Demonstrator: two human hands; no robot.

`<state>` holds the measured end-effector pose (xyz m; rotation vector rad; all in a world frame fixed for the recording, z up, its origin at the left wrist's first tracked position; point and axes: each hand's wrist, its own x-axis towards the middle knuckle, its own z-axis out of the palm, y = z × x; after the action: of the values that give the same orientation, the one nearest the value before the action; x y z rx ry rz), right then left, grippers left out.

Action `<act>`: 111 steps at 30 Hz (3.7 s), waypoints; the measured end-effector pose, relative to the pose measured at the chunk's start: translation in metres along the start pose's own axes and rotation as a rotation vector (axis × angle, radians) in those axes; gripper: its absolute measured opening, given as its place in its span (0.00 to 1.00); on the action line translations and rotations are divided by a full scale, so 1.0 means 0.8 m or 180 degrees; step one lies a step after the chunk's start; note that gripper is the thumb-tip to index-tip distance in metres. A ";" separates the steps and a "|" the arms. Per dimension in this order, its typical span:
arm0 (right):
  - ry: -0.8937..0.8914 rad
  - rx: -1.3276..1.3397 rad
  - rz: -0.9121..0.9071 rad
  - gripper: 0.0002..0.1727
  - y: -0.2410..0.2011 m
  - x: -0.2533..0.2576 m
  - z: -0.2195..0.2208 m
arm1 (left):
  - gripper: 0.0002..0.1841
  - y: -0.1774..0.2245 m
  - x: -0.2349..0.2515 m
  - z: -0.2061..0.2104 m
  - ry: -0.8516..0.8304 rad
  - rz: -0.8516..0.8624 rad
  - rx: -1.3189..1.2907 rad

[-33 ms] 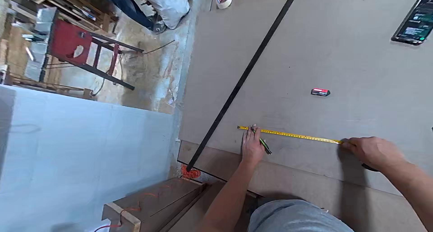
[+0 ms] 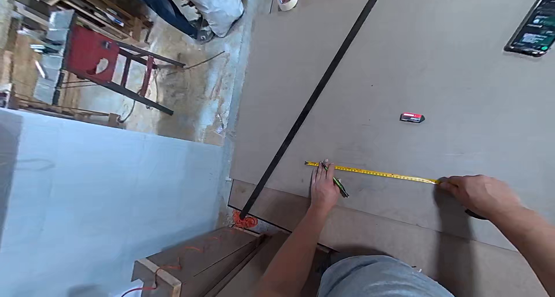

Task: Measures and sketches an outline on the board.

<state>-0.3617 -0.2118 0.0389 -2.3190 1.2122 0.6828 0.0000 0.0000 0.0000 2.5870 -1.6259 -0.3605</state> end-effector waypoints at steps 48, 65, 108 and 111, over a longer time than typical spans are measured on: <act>0.0062 0.0329 0.0448 0.30 0.008 -0.004 -0.003 | 0.43 -0.028 0.018 -0.017 -0.0352 -0.0226 -0.0252; -0.0222 0.0396 0.0866 0.31 0.090 -0.029 -0.011 | 0.30 0.006 0.026 -0.066 -0.0358 -0.0275 -0.0489; -0.0404 0.0528 0.0948 0.29 0.090 -0.025 -0.016 | 0.03 0.261 0.051 0.023 -0.1036 -0.0126 -0.2760; -0.0206 0.0645 0.0814 0.27 0.097 -0.033 -0.004 | 0.04 0.249 0.044 0.015 -0.1000 -0.0311 -0.3566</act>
<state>-0.4389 -0.2380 0.0460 -1.9832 1.4897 0.6795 -0.1637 -0.1185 0.0181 1.7581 -0.8775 -1.2801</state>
